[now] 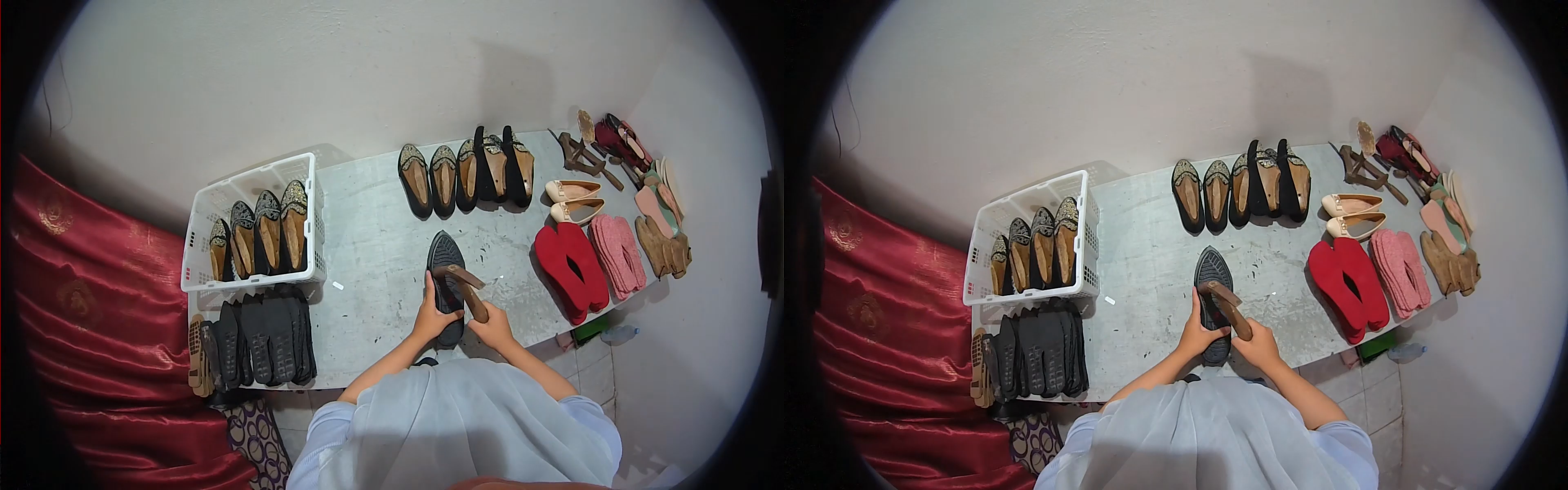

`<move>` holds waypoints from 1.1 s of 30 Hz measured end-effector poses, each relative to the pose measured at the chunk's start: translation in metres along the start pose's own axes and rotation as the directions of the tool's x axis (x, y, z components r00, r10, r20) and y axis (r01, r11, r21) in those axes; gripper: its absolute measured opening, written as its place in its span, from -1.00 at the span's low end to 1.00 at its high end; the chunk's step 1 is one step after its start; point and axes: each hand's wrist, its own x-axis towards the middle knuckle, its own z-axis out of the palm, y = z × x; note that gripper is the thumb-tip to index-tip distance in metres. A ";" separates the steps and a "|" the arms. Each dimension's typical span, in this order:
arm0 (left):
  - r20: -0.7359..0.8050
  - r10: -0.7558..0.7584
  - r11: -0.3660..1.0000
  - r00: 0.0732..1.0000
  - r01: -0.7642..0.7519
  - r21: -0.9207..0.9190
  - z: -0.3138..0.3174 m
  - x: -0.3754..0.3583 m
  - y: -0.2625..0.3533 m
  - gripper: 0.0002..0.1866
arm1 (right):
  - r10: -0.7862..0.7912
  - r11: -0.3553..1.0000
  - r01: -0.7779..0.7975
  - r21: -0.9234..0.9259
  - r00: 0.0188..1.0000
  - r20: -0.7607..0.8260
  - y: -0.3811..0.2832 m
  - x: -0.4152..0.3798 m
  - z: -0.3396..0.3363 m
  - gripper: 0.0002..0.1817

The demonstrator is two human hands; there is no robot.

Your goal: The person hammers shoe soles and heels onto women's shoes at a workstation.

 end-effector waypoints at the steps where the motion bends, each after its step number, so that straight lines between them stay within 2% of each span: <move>1: -0.005 0.014 1.000 1.000 -0.014 -0.012 -0.001 0.001 0.000 0.37 | -0.022 1.000 0.022 0.010 1.000 -0.016 -0.002 0.003 0.001 -0.70; 5: 0.003 -0.020 0.999 1.000 0.020 -0.040 -0.001 0.000 0.003 0.36 | -0.049 0.998 0.053 0.037 0.994 -0.100 -0.001 0.017 0.011 -0.70; 8: 0.012 -0.042 0.996 0.999 0.043 -0.077 -0.003 0.000 0.007 0.35 | -0.047 0.998 0.045 -0.033 0.996 -0.071 -0.008 0.027 0.002 -0.70; 11: 0.014 -0.061 0.995 0.998 0.062 -0.076 -0.004 0.000 0.007 0.35 | -0.065 0.996 0.072 0.050 0.990 -0.123 -0.011 0.036 0.006 -0.70; 13: 0.018 -0.070 0.995 0.997 0.071 -0.066 -0.003 -0.001 0.007 0.34 | -0.029 0.997 0.036 0.074 0.995 -0.092 -0.015 0.046 0.004 -0.71; 17: -0.020 -0.053 0.998 0.998 0.052 -0.026 -0.001 0.000 -0.002 0.34 | 0.013 0.991 -0.004 0.134 0.998 -0.067 -0.018 0.057 0.005 -0.72; 20: -0.020 -0.052 0.999 0.998 0.052 -0.007 0.001 -0.001 -0.001 0.34 | -0.039 0.997 0.045 0.069 0.995 -0.093 -0.006 0.069 0.008 -0.72; 22: -0.023 -0.035 0.998 0.999 0.036 0.047 0.001 0.001 0.001 0.34 | -0.025 0.992 0.039 0.121 0.994 -0.110 -0.003 0.074 0.008 -0.73; 25: -0.064 -0.062 0.998 0.996 0.062 0.001 0.002 -0.004 0.016 0.32 | -0.004 0.988 0.021 0.155 0.993 -0.114 -0.001 0.076 0.008 -0.74; 28: -0.036 0.031 0.995 0.999 -0.028 0.099 0.003 0.000 0.010 0.31 | 0.053 0.993 -0.042 0.110 0.994 -0.098 -0.009 0.069 -0.002 -0.72; 29: -0.036 0.020 0.996 0.999 -0.017 0.083 0.003 0.001 0.009 0.30 | 0.070 0.994 -0.062 0.088 0.993 -0.091 -0.013 0.069 -0.004 -0.71; 32: -0.034 -0.015 1.000 0.999 0.016 0.026 0.001 -0.001 0.017 0.29 | -0.018 0.982 0.042 0.184 0.991 -0.133 -0.003 0.060 0.001 -0.75; 33: -0.032 -0.028 1.000 0.999 0.028 -0.002 -0.001 -0.002 0.021 0.28 | 0.013 0.989 0.004 0.148 0.993 -0.117 -0.003 0.059 0.000 -0.74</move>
